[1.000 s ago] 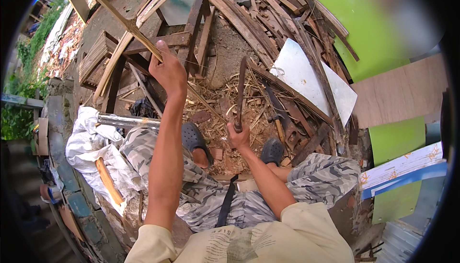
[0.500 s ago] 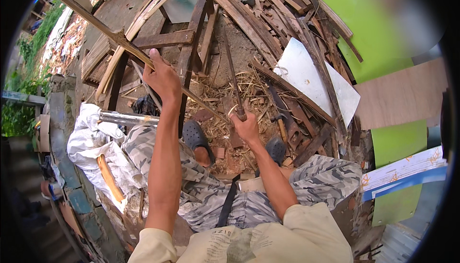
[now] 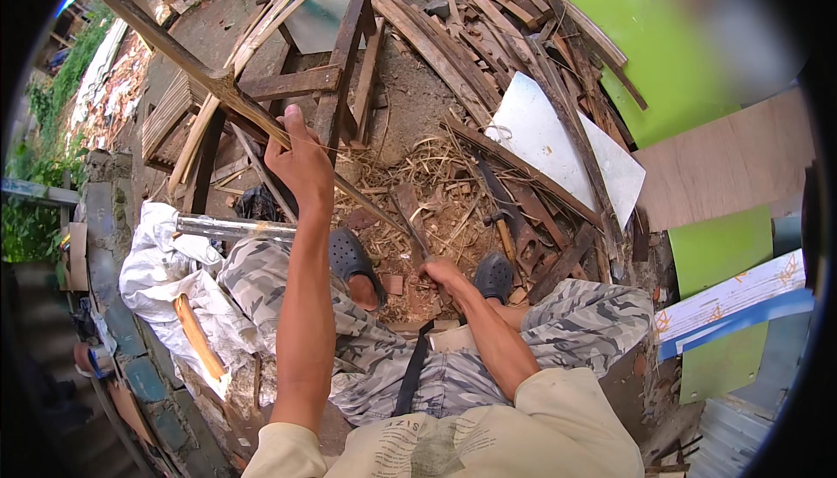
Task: The person sits on the ground and uses a machete to split a long wooden stick into smaller pieces. They repeatedly strike the wood, reposition it, and continue splitting until the clip ends.
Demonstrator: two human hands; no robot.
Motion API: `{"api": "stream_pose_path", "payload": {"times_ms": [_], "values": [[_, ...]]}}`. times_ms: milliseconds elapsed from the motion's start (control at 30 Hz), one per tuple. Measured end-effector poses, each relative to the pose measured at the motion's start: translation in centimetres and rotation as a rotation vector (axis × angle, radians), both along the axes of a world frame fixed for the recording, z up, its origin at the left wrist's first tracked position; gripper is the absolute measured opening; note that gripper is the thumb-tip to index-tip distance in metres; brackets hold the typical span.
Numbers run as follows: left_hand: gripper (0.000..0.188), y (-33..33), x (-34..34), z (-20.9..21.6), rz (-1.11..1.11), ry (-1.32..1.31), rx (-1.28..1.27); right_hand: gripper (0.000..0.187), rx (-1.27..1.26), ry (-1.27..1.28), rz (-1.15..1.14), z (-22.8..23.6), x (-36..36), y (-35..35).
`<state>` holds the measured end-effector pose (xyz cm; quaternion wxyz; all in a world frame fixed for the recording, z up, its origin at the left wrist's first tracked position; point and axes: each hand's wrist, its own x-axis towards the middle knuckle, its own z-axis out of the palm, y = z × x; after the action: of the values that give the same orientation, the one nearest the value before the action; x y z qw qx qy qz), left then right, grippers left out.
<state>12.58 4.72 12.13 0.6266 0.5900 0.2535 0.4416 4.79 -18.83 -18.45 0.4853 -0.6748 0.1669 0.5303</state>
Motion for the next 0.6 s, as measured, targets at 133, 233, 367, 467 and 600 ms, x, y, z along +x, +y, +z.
{"api": "stream_pose_path", "payload": {"times_ms": [133, 233, 367, 467, 600], "values": [[0.041, -0.3, -0.8, 0.0, 0.038, 0.022, 0.032, 0.023, 0.067, -0.572, -0.043, 12.5, 3.8, 4.3], [0.040, -0.6, -0.9, -0.3, 0.009, 0.041, 0.084, 0.028, 0.262, -0.803, -0.222, 14.9, 3.6, 5.1], [0.041, -1.5, -0.8, -0.4, 0.036, 0.090, 0.127, 0.036, 0.003, -0.833, -0.003, 4.5, -2.1, 2.2], [0.040, -1.1, -0.3, 0.7, -0.018, 0.083, 0.107, 0.032, -0.321, -0.560, 0.301, -4.1, -3.3, 0.9], [0.039, -1.0, -1.9, 0.7, -0.029, -0.017, 0.005, 0.029, -0.133, -0.215, 0.274, -1.8, -2.3, -0.5]]}}
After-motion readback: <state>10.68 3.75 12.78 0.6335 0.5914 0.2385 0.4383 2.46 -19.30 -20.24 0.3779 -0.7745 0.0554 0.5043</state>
